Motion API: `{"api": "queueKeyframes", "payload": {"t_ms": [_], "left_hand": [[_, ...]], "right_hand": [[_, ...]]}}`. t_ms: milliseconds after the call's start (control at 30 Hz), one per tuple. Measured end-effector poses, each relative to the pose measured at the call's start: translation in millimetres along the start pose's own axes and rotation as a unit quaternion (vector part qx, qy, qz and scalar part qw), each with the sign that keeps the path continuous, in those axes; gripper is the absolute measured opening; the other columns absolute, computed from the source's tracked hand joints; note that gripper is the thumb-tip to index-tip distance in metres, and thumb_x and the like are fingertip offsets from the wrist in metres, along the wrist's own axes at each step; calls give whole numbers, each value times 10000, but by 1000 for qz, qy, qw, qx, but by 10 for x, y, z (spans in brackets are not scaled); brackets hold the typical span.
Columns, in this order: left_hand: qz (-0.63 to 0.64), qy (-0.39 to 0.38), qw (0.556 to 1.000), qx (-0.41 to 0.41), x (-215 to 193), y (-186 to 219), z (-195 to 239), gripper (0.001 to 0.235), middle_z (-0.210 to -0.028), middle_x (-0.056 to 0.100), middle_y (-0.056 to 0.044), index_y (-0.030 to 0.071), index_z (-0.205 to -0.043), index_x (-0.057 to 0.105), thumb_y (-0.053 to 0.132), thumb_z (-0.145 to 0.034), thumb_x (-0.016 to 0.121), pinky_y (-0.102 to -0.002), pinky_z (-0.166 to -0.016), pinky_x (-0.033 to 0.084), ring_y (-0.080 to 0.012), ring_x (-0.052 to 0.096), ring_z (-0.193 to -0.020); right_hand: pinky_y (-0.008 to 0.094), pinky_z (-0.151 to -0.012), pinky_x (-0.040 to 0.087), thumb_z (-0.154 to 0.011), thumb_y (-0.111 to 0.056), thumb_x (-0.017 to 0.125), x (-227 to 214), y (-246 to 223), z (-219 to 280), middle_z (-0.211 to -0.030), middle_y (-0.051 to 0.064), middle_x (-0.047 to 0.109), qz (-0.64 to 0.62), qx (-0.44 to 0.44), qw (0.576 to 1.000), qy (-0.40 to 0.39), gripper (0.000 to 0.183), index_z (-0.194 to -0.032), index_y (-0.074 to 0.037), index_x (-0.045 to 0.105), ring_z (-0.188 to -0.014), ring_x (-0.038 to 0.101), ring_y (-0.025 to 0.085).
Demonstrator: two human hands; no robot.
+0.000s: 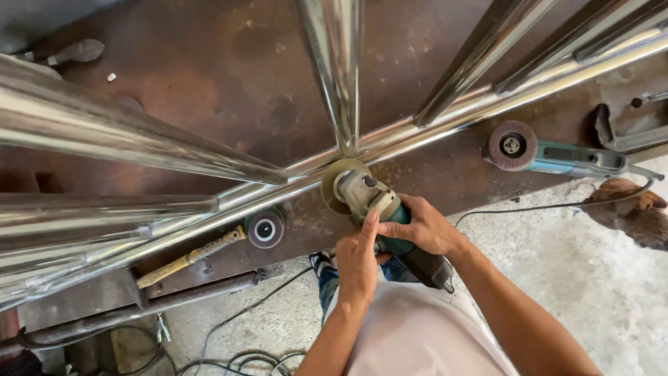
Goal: Grinding and finishing the joints of a stainless steel fence using a handheld angle grinder.
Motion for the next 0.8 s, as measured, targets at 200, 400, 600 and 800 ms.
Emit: {"api": "queueKeyframes", "payload": {"t_ms": [200,400,600,800], "left_hand": [[19,-8,1000,-1,-31,55,74,788,-1255,664,-365,-156,-1145,720,578,-860,703,-502,-744,644,-445,626,-1233],[76,-27,997,-4,-45,48,55,767,-1309,604,-417,-177,-1209,687,508,-870,745,-579,-778,616,-509,574,-1261],[52,-69,996,22,-50,161,51,759,-1332,563,-437,-176,-1242,656,517,-935,686,-583,-808,639,-581,525,-1257],[48,-58,997,24,-114,41,-14,774,-1316,607,-399,-152,-1268,653,536,-915,691,-555,-820,635,-509,556,-1268]], "right_hand": [[385,-663,548,-736,-408,923,49,-189,71,-758,127,719,18,3,1000,11,458,-965,-42,769,-748,675,238],[379,-665,549,-704,-414,941,42,-302,99,-745,108,697,39,12,999,29,477,-957,-56,754,-741,666,214],[465,-666,557,-817,-500,841,122,-448,121,-785,181,722,30,-35,999,25,570,-1105,-18,740,-729,681,319],[443,-677,587,-761,-483,885,133,-384,101,-821,158,746,33,-34,999,26,569,-1094,-44,743,-763,704,266]]}}
Point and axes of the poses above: each hand's wrist, its own z-axis away from the middle knuckle, its own x-axis out of the palm, y = z × x, the point moved 9 cm from there along -z, towards the middle knuckle
